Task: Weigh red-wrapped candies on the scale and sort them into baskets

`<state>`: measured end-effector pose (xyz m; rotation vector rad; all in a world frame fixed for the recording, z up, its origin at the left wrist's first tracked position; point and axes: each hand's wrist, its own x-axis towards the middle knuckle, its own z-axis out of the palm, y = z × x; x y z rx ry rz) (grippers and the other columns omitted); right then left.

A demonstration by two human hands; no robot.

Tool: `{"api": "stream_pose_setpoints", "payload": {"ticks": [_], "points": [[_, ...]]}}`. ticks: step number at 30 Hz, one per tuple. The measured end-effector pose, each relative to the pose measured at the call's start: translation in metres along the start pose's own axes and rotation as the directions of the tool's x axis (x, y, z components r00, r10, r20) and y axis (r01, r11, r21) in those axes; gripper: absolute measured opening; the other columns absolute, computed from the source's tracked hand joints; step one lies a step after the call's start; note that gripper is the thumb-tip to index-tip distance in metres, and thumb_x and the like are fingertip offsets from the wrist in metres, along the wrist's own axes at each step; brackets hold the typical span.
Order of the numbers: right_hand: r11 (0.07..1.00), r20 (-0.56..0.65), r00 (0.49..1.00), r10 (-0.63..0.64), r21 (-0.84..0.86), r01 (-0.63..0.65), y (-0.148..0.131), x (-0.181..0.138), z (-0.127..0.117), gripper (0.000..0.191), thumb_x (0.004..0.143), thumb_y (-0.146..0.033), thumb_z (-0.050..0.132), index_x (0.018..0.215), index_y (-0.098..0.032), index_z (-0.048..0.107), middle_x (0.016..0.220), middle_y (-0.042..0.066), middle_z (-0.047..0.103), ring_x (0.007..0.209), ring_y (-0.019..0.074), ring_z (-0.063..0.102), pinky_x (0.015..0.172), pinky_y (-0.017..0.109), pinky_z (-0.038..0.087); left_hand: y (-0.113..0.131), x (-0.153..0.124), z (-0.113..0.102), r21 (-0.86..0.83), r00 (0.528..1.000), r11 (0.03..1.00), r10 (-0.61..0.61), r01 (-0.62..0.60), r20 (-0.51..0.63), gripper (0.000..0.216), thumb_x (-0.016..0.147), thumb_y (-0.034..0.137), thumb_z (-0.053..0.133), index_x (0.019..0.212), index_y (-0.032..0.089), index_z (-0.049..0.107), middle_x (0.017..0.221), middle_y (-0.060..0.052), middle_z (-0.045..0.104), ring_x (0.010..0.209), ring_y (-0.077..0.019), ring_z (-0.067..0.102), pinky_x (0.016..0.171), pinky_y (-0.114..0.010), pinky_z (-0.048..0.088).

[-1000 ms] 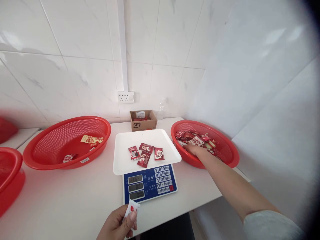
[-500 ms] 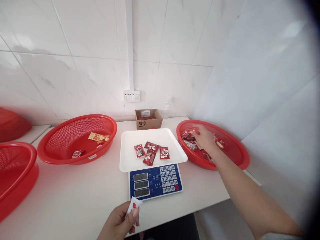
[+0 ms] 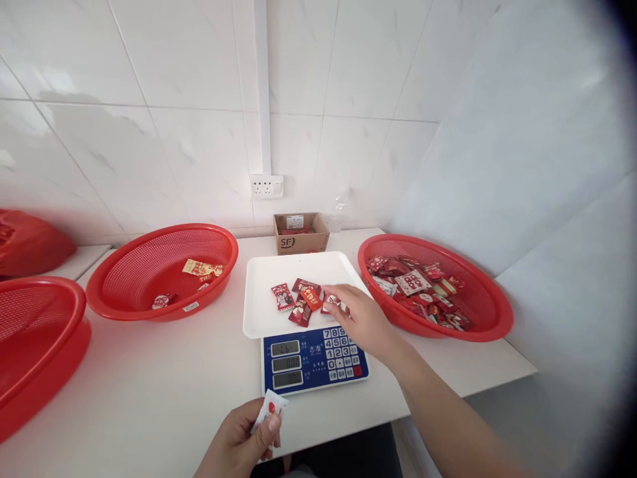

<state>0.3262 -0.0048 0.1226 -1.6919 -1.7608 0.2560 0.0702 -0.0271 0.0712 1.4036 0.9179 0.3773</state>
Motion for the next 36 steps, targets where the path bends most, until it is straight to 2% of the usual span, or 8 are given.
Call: {"api": "stream_pose_setpoints", "payload": {"ticks": [2, 5, 8, 13, 15, 19, 23, 36], "points": [[0.983, 0.114, 0.993, 0.016, 0.181, -0.037, -0.011, -0.022, 0.003, 0.028, 0.089, -0.039, 0.041, 0.097, -0.020, 0.061, 0.092, 0.004, 0.064, 0.081, 0.0155, 0.057, 0.069, 0.026, 0.044, -0.001, 0.001, -0.001, 0.003, 1.000, 1.000, 0.009, -0.009, 0.022, 0.050, 0.073, 0.065, 0.047, 0.061, 0.017, 0.049, 0.061, 0.001, 0.044, 0.058, -0.0118, 0.039, 0.057, -0.022, 0.034], [0.930, 0.366, 0.930, -0.007, 0.344, -0.128, -0.026, -0.057, 0.021, 0.036, 0.087, -0.046, 0.043, 0.075, -0.017, 0.060, 0.068, 0.000, 0.057, 0.063, 0.0113, 0.050, 0.057, 0.021, 0.037, -0.001, 0.005, 0.003, -0.011, 0.995, 1.000, 0.026, -0.025, 0.098, 0.049, 0.073, 0.064, 0.048, 0.061, 0.016, 0.048, 0.059, 0.002, 0.042, 0.057, -0.0107, 0.035, 0.055, -0.021, 0.029], [0.840, 0.512, 0.859, -0.028, 0.478, -0.258, -0.031, -0.088, 0.049, 0.042, 0.084, -0.052, 0.045, 0.073, -0.014, 0.060, 0.061, -0.002, 0.052, 0.056, 0.0089, 0.044, 0.050, 0.019, 0.031, 0.000, 0.009, 0.010, 0.028, 0.983, 0.999, 0.031, -0.036, 0.184, 0.049, 0.071, 0.063, 0.052, 0.061, 0.015, 0.053, 0.058, 0.003, 0.042, 0.057, -0.0104, 0.035, 0.054, -0.021, 0.028], [0.614, 0.630, 0.776, 0.033, 0.600, -0.513, -0.033, -0.118, 0.073, 0.049, 0.084, -0.056, 0.041, 0.081, -0.013, 0.065, 0.066, 0.000, 0.055, 0.061, 0.0103, 0.047, 0.055, 0.020, 0.035, 0.003, 0.010, 0.020, 0.079, 0.943, 0.997, -0.012, -0.015, 0.333, 0.045, 0.067, 0.060, 0.059, 0.063, 0.015, 0.058, 0.060, 0.003, 0.043, 0.059, -0.0108, 0.035, 0.054, -0.020, 0.029], [0.600, 0.631, 0.775, 0.040, 0.605, -0.523, -0.035, -0.123, 0.073, 0.049, 0.085, -0.055, 0.040, 0.077, -0.014, 0.065, 0.064, 0.000, 0.054, 0.060, 0.0099, 0.046, 0.055, 0.020, 0.036, 0.003, 0.009, 0.022, 0.100, 0.924, 0.995, -0.020, -0.020, 0.381, 0.046, 0.070, 0.060, 0.056, 0.063, 0.015, 0.055, 0.060, 0.003, 0.039, 0.058, -0.0104, 0.033, 0.053, -0.021, 0.026], [0.697, 0.521, 0.851, 0.065, 0.587, -0.412, -0.038, -0.121, 0.071, 0.049, 0.085, -0.052, 0.040, 0.056, -0.015, 0.053, 0.052, -0.003, 0.044, 0.052, 0.0081, 0.039, 0.051, 0.020, 0.033, 0.006, 0.006, 0.021, 0.155, 0.943, 0.986, 0.004, -0.058, 0.332, 0.047, 0.076, 0.061, 0.047, 0.059, 0.017, 0.042, 0.060, 0.005, 0.029, 0.059, -0.0101, 0.026, 0.052, -0.022, 0.021], [0.737, 0.458, 0.888, 0.038, 0.588, -0.334, -0.041, -0.115, 0.071, 0.051, 0.086, -0.053, 0.036, 0.051, -0.017, 0.043, 0.051, -0.003, 0.042, 0.050, 0.0084, 0.040, 0.052, 0.020, 0.034, 0.009, 0.005, 0.021, 0.098, 0.947, 0.995, -0.014, -0.018, 0.321, 0.048, 0.076, 0.064, 0.045, 0.061, 0.018, 0.040, 0.061, 0.004, 0.032, 0.060, -0.0105, 0.028, 0.053, -0.021, 0.024], [0.712, 0.502, 0.863, 0.056, 0.586, -0.387, -0.045, -0.111, 0.072, 0.052, 0.087, -0.058, 0.031, 0.059, -0.017, 0.047, 0.057, -0.002, 0.046, 0.055, 0.0093, 0.043, 0.055, 0.021, 0.036, 0.005, 0.003, 0.019, -0.026, 0.982, 0.999, 0.039, -0.035, 0.186, 0.042, 0.071, 0.053, 0.060, 0.055, 0.016, 0.047, 0.058, 0.002, 0.043, 0.060, -0.0112, 0.038, 0.057, -0.021, 0.031]]}}
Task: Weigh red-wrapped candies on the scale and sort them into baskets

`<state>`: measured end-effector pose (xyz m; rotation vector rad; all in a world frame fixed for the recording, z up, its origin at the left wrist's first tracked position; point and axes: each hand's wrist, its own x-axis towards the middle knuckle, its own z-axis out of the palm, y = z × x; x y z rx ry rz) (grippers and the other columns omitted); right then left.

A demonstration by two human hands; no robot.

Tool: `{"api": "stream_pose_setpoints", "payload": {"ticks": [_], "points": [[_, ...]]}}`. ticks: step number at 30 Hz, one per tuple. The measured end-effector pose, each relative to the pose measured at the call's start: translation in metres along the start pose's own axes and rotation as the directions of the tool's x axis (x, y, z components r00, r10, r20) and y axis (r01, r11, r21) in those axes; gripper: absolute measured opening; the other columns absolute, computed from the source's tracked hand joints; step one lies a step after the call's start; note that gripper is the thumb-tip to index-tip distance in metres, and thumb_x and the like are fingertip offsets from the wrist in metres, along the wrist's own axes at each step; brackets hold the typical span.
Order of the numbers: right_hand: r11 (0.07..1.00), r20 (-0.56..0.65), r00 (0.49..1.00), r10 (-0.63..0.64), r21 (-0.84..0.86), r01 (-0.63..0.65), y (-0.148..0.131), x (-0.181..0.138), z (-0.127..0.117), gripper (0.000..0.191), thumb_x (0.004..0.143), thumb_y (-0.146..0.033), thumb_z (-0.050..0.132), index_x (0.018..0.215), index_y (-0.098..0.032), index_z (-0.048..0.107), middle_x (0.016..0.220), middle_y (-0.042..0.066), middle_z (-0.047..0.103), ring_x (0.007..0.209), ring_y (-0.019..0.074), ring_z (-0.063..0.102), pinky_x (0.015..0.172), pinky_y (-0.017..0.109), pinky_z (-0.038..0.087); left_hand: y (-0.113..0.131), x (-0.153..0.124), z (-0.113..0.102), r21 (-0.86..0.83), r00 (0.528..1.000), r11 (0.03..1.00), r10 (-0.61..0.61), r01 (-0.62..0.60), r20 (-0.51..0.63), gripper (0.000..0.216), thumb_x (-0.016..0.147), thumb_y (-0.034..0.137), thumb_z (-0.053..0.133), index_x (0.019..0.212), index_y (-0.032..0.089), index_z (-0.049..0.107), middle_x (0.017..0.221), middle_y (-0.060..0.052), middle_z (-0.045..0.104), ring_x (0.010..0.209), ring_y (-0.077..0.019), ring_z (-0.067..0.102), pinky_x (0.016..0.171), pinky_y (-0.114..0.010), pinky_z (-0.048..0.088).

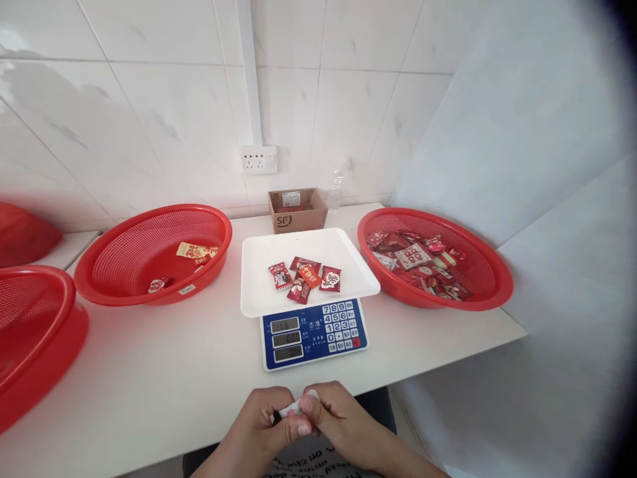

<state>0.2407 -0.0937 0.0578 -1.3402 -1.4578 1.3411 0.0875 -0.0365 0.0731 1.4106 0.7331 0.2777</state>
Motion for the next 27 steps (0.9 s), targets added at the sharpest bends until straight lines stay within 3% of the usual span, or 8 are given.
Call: {"api": "stream_pose_setpoints", "payload": {"ticks": [4, 12, 16, 20, 24, 27], "points": [[1.000, -0.011, 1.000, -0.012, 0.007, 0.012, -0.003, 0.001, -0.002, 0.052, 0.088, -0.055, 0.031, 0.062, -0.016, 0.052, 0.058, 0.000, 0.050, 0.057, 0.0104, 0.048, 0.057, 0.022, 0.038, 0.001, 0.002, -0.001, -0.068, 0.999, 0.998, -0.003, 0.001, -0.032, 0.043, 0.070, 0.055, 0.060, 0.058, 0.015, 0.055, 0.060, 0.000, 0.055, 0.061, -0.0126, 0.045, 0.059, -0.022, 0.034], [0.991, -0.060, 0.993, -0.097, -0.103, 0.091, -0.001, 0.004, -0.004, 0.049, 0.090, -0.048, 0.034, 0.068, -0.016, 0.064, 0.063, 0.002, 0.058, 0.060, 0.0116, 0.054, 0.058, 0.022, 0.041, -0.010, 0.007, -0.005, 0.028, 0.994, 1.000, -0.008, 0.011, -0.113, 0.053, 0.072, 0.068, 0.045, 0.055, 0.018, 0.043, 0.054, 0.003, 0.041, 0.054, -0.0103, 0.034, 0.053, -0.021, 0.029], [0.978, -0.060, 0.991, -0.118, -0.183, 0.105, 0.002, 0.004, -0.004, 0.047, 0.090, -0.046, 0.035, 0.067, -0.016, 0.064, 0.063, 0.002, 0.059, 0.060, 0.0114, 0.054, 0.058, 0.021, 0.039, -0.014, 0.007, -0.006, 0.041, 0.992, 0.999, -0.016, 0.021, -0.122, 0.055, 0.071, 0.070, 0.043, 0.055, 0.018, 0.043, 0.053, 0.003, 0.038, 0.053, -0.0103, 0.033, 0.052, -0.022, 0.028], [0.950, -0.140, 0.979, -0.149, -0.297, 0.102, 0.001, 0.007, -0.008, 0.045, 0.089, -0.047, 0.039, 0.062, -0.016, 0.060, 0.058, 0.000, 0.054, 0.056, 0.0104, 0.048, 0.055, 0.021, 0.035, -0.010, 0.007, -0.007, 0.038, 0.991, 0.998, -0.044, 0.049, -0.129, 0.055, 0.072, 0.071, 0.040, 0.056, 0.019, 0.043, 0.053, 0.003, 0.040, 0.054, -0.0117, 0.038, 0.053, -0.022, 0.031], [0.910, -0.315, 0.919, -0.235, -0.403, 0.094, -0.009, 0.012, -0.031, 0.037, 0.092, -0.040, 0.035, 0.072, -0.018, 0.058, 0.069, 0.002, 0.058, 0.065, 0.0131, 0.052, 0.061, 0.024, 0.039, -0.004, 0.005, -0.010, 0.075, 0.985, 0.996, -0.029, 0.043, -0.173, 0.053, 0.076, 0.066, 0.039, 0.053, 0.019, 0.042, 0.054, 0.002, 0.042, 0.056, -0.0125, 0.040, 0.057, -0.023, 0.033], [0.836, -0.467, 0.797, -0.382, -0.542, 0.084, -0.020, 0.019, -0.057, 0.027, 0.091, -0.035, 0.037, 0.081, -0.020, 0.057, 0.081, 0.006, 0.061, 0.078, 0.0170, 0.055, 0.071, 0.028, 0.042, -0.003, 0.003, -0.011, 0.098, 0.981, 0.994, -0.035, 0.055, -0.191, 0.051, 0.078, 0.064, 0.039, 0.054, 0.019, 0.043, 0.055, 0.002, 0.043, 0.057, -0.0126, 0.040, 0.058, -0.023, 0.033]]}}
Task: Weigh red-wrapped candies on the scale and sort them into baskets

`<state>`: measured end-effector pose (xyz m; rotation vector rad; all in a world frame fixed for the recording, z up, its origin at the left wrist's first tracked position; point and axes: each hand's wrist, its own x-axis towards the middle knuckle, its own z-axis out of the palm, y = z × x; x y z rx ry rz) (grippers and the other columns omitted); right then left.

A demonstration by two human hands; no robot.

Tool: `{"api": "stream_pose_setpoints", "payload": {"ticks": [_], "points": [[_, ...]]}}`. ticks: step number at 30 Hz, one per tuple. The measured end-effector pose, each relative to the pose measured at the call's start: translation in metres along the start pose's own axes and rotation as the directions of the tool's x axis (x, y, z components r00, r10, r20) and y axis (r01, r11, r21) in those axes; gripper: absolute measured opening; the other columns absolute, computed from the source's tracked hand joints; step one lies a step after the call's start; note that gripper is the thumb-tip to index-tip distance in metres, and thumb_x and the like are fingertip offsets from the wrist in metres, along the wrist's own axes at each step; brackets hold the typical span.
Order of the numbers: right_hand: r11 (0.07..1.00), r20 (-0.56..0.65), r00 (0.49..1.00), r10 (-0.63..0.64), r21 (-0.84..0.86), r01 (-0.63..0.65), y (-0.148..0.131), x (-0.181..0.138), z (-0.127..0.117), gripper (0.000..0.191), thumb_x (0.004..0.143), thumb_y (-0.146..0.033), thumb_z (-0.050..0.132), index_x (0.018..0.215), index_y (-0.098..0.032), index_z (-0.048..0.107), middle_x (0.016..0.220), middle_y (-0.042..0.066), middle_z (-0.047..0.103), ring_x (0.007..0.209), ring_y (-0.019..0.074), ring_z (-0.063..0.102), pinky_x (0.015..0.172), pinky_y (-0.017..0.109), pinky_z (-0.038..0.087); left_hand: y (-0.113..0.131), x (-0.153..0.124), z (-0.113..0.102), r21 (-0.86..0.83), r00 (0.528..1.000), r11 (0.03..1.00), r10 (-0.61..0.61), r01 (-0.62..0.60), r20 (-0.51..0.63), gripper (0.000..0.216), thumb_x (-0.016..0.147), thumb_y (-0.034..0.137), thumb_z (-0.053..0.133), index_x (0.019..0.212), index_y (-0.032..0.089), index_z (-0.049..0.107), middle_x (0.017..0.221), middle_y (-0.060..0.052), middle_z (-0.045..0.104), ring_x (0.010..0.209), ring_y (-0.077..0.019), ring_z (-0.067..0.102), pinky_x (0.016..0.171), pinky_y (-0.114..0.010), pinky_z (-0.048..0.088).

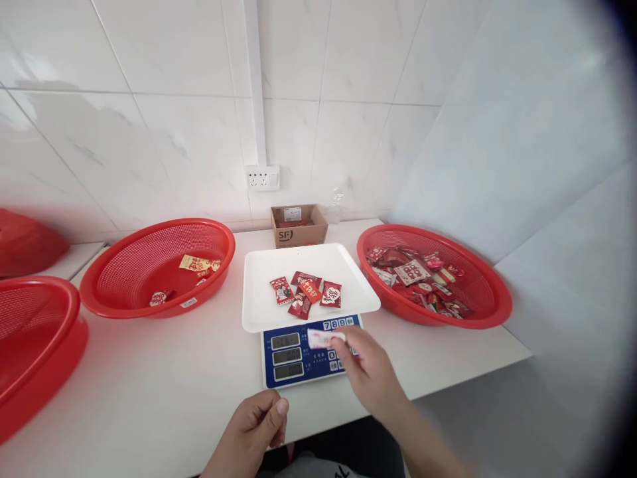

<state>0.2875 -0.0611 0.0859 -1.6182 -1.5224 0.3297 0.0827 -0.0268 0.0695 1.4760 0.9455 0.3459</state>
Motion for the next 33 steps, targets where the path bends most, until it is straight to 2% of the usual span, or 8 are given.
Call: {"api": "stream_pose_setpoints", "payload": {"ticks": [3, 8, 17, 23, 25, 28, 31, 33], "points": [[0.982, -0.145, 0.982, -0.125, -0.158, 0.102, 0.006, 0.024, -0.012, 0.021, 0.089, -0.032, 0.043, 0.081, -0.020, 0.058, 0.088, 0.007, 0.063, 0.086, 0.0196, 0.055, 0.079, 0.033, 0.041, -0.001, -0.002, 0.000, 0.008, 1.000, 1.000, -0.008, 0.008, 0.018, 0.051, 0.077, 0.064, 0.039, 0.054, 0.019, 0.042, 0.055, 0.001, 0.043, 0.057, -0.0128, 0.042, 0.059, -0.023, 0.034], [0.937, -0.183, 0.958, -0.220, -0.314, 0.156, 0.020, 0.053, -0.008, 0.021, 0.085, -0.030, 0.049, 0.068, -0.020, 0.057, 0.085, 0.006, 0.064, 0.085, 0.0196, 0.056, 0.080, 0.035, 0.041, -0.004, -0.002, 0.001, 0.009, 0.999, 1.000, -0.017, 0.017, 0.050, 0.053, 0.074, 0.069, 0.038, 0.054, 0.019, 0.043, 0.054, 0.002, 0.044, 0.055, -0.0130, 0.045, 0.058, -0.024, 0.036], [0.865, -0.158, 0.979, -0.131, -0.500, 0.035, 0.034, 0.069, -0.001, 0.009, 0.081, -0.025, 0.055, 0.077, -0.020, 0.061, 0.089, 0.004, 0.063, 0.090, 0.0206, 0.054, 0.084, 0.036, 0.035, -0.003, -0.001, -0.002, 0.032, 0.998, 0.998, -0.051, 0.049, 0.045, 0.056, 0.071, 0.073, 0.037, 0.056, 0.019, 0.044, 0.054, 0.001, 0.045, 0.056, -0.0133, 0.044, 0.058, -0.025, 0.037], [0.833, -0.141, 0.985, -0.102, -0.553, 0.007, 0.024, 0.076, 0.002, 0.012, 0.080, -0.024, 0.056, 0.089, -0.021, 0.063, 0.101, 0.006, 0.062, 0.098, 0.0230, 0.052, 0.089, 0.039, 0.031, -0.005, 0.000, 0.000, 0.041, 0.998, 0.999, -0.023, 0.020, 0.061, 0.055, 0.072, 0.072, 0.036, 0.055, 0.019, 0.043, 0.054, 0.001, 0.044, 0.056, -0.0132, 0.044, 0.059, -0.025, 0.037], [0.846, -0.085, 0.989, -0.121, -0.530, 0.057, 0.013, 0.080, 0.009, 0.016, 0.081, -0.025, 0.055, 0.095, -0.022, 0.062, 0.103, 0.006, 0.062, 0.101, 0.0220, 0.051, 0.093, 0.040, 0.029, -0.005, 0.001, 0.001, 0.036, 0.998, 0.999, -0.022, 0.020, 0.066, 0.056, 0.072, 0.072, 0.036, 0.055, 0.020, 0.043, 0.054, 0.001, 0.044, 0.055, -0.0131, 0.044, 0.059, -0.025, 0.037], [0.857, 0.074, 0.984, -0.160, -0.485, 0.176, -0.005, 0.085, 0.027, 0.016, 0.084, -0.030, 0.053, 0.095, -0.024, 0.062, 0.100, 0.003, 0.065, 0.104, 0.0208, 0.049, 0.099, 0.044, 0.021, -0.005, 0.001, 0.001, 0.036, 0.997, 0.999, -0.029, 0.027, 0.066, 0.056, 0.070, 0.073, 0.036, 0.055, 0.020, 0.042, 0.053, 0.001, 0.044, 0.055, -0.0132, 0.044, 0.058, -0.025, 0.038], [0.821, 0.187, 0.963, -0.196, -0.506, 0.265, -0.016, 0.093, 0.047, 0.022, 0.085, -0.036, 0.052, 0.101, -0.024, 0.061, 0.097, 0.004, 0.067, 0.108, 0.0233, 0.046, 0.101, 0.050, 0.013, -0.006, 0.000, 0.000, 0.039, 0.998, 0.999, -0.033, 0.031, 0.054, 0.055, 0.073, 0.072, 0.036, 0.056, 0.020, 0.043, 0.054, 0.001, 0.044, 0.056, -0.0131, 0.044, 0.059, -0.025, 0.038], [0.788, 0.235, 0.956, -0.173, -0.549, 0.278, -0.019, 0.099, 0.057, 0.029, 0.084, -0.040, 0.052, 0.106, -0.023, 0.059, 0.094, 0.006, 0.068, 0.107, 0.0254, 0.047, 0.101, 0.052, 0.011, -0.008, -0.002, -0.003, 0.043, 0.999, 0.999, -0.028, 0.026, 0.042, 0.054, 0.075, 0.069, 0.036, 0.056, 0.019, 0.043, 0.056, 0.001, 0.045, 0.058, -0.0132, 0.045, 0.060, -0.024, 0.039]]}}
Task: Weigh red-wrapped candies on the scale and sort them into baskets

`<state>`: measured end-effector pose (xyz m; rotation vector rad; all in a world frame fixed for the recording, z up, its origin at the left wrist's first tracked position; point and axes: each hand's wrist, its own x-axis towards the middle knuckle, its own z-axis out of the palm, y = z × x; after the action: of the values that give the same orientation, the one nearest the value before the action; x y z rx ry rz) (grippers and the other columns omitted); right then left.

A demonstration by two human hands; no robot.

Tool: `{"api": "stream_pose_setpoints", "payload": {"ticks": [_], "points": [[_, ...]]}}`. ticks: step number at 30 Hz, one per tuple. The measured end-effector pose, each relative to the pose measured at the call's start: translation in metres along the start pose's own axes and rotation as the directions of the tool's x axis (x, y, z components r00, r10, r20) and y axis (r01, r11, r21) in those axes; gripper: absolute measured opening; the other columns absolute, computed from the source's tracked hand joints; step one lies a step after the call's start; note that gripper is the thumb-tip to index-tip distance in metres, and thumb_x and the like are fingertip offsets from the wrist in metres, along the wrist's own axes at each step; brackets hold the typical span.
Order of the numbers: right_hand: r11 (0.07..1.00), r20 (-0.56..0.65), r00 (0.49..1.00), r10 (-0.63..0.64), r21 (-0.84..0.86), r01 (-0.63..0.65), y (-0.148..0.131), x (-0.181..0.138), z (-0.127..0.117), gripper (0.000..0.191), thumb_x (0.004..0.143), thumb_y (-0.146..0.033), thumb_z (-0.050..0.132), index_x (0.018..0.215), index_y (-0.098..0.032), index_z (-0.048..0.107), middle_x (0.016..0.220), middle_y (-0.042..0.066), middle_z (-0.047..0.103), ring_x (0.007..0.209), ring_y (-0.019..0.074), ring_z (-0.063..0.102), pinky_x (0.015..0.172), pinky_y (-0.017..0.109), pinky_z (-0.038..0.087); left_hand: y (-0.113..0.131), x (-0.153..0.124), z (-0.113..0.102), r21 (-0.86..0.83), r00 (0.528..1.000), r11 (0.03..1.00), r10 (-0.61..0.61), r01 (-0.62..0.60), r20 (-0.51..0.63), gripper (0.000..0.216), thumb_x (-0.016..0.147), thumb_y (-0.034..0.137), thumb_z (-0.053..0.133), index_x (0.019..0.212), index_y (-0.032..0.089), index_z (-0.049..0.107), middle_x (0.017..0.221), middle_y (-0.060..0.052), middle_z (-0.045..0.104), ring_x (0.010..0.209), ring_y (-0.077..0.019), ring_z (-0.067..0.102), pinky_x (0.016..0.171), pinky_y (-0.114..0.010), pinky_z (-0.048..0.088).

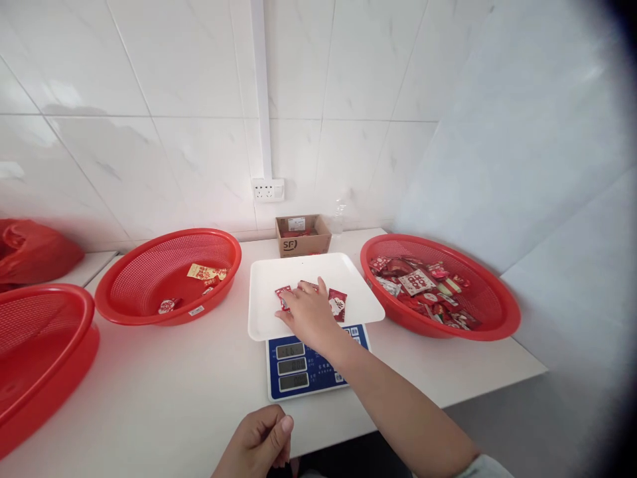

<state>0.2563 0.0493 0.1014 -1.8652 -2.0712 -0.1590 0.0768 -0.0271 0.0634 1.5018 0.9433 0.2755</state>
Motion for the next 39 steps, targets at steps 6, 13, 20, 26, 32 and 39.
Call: {"api": "stream_pose_setpoints", "payload": {"ticks": [6, 13, 20, 26, 32, 39], "points": [[0.994, 0.103, 0.993, 0.062, -0.101, -0.051, -0.009, 0.022, 0.008, 0.020, 0.084, -0.024, 0.048, 0.099, -0.020, 0.061, 0.089, 0.008, 0.066, 0.094, 0.0246, 0.054, 0.099, 0.051, 0.014, -0.005, -0.003, -0.006, 0.023, 1.000, 1.000, 0.014, -0.014, -0.027, 0.052, 0.077, 0.067, 0.035, 0.056, 0.020, 0.043, 0.056, 0.001, 0.046, 0.058, -0.0131, 0.045, 0.061, -0.023, 0.039], [0.996, -0.062, 0.997, 0.047, 0.078, -0.042, -0.003, 0.012, -0.008, 0.036, 0.076, -0.005, 0.043, 0.106, -0.023, 0.053, 0.103, 0.006, 0.053, 0.079, 0.0170, 0.056, 0.071, 0.029, 0.039, -0.003, -0.003, -0.006, 0.017, 1.000, 1.000, 0.023, -0.022, -0.020, 0.052, 0.078, 0.066, 0.035, 0.056, 0.019, 0.043, 0.056, 0.001, 0.046, 0.058, -0.0130, 0.045, 0.060, -0.023, 0.039], [0.942, -0.026, 0.951, 0.309, 0.143, -0.302, 0.027, -0.016, -0.026, 0.031, 0.079, -0.007, 0.043, 0.103, -0.023, 0.051, 0.104, 0.005, 0.050, 0.072, 0.0151, 0.056, 0.060, 0.026, 0.038, -0.002, 0.003, -0.001, 0.008, 1.000, 1.000, 0.010, -0.010, 0.014, 0.053, 0.076, 0.068, 0.036, 0.057, 0.019, 0.044, 0.055, 0.001, 0.046, 0.057, -0.0128, 0.045, 0.060, -0.023, 0.039], [0.940, -0.010, 0.974, 0.227, 0.265, -0.216, 0.020, -0.015, -0.009, 0.033, 0.077, -0.005, 0.042, 0.102, -0.023, 0.053, 0.104, 0.004, 0.052, 0.080, 0.0154, 0.057, 0.065, 0.026, 0.042, 0.005, 0.004, 0.003, 0.018, 0.999, 1.000, 0.012, -0.013, 0.042, 0.052, 0.076, 0.068, 0.036, 0.057, 0.020, 0.043, 0.056, 0.001, 0.046, 0.058, -0.0136, 0.047, 0.058, -0.023, 0.039], [0.901, -0.198, 0.939, 0.283, 0.391, -0.189, 0.044, -0.015, -0.028, 0.038, 0.079, -0.009, 0.043, 0.112, -0.024, 0.052, 0.105, 0.005, 0.052, 0.090, 0.0170, 0.056, 0.078, 0.029, 0.046, 0.001, -0.002, -0.003, 0.043, 1.000, 0.999, -0.016, 0.017, -0.011, 0.054, 0.075, 0.070, 0.035, 0.055, 0.020, 0.042, 0.056, 0.001, 0.046, 0.059, -0.0139, 0.045, 0.060, -0.024, 0.038], [0.919, -0.354, 0.850, 0.390, 0.211, -0.334, 0.124, -0.030, -0.066, 0.038, 0.081, -0.015, 0.044, 0.116, -0.016, 0.056, 0.110, 0.012, 0.053, 0.105, 0.0232, 0.052, 0.091, 0.034, 0.041, 0.002, 0.001, -0.004, 0.055, 0.999, 0.997, -0.049, 0.049, 0.013, 0.056, 0.072, 0.073, 0.034, 0.056, 0.020, 0.042, 0.057, 0.001, 0.046, 0.060, -0.0145, 0.044, 0.061, -0.023, 0.038]]}}
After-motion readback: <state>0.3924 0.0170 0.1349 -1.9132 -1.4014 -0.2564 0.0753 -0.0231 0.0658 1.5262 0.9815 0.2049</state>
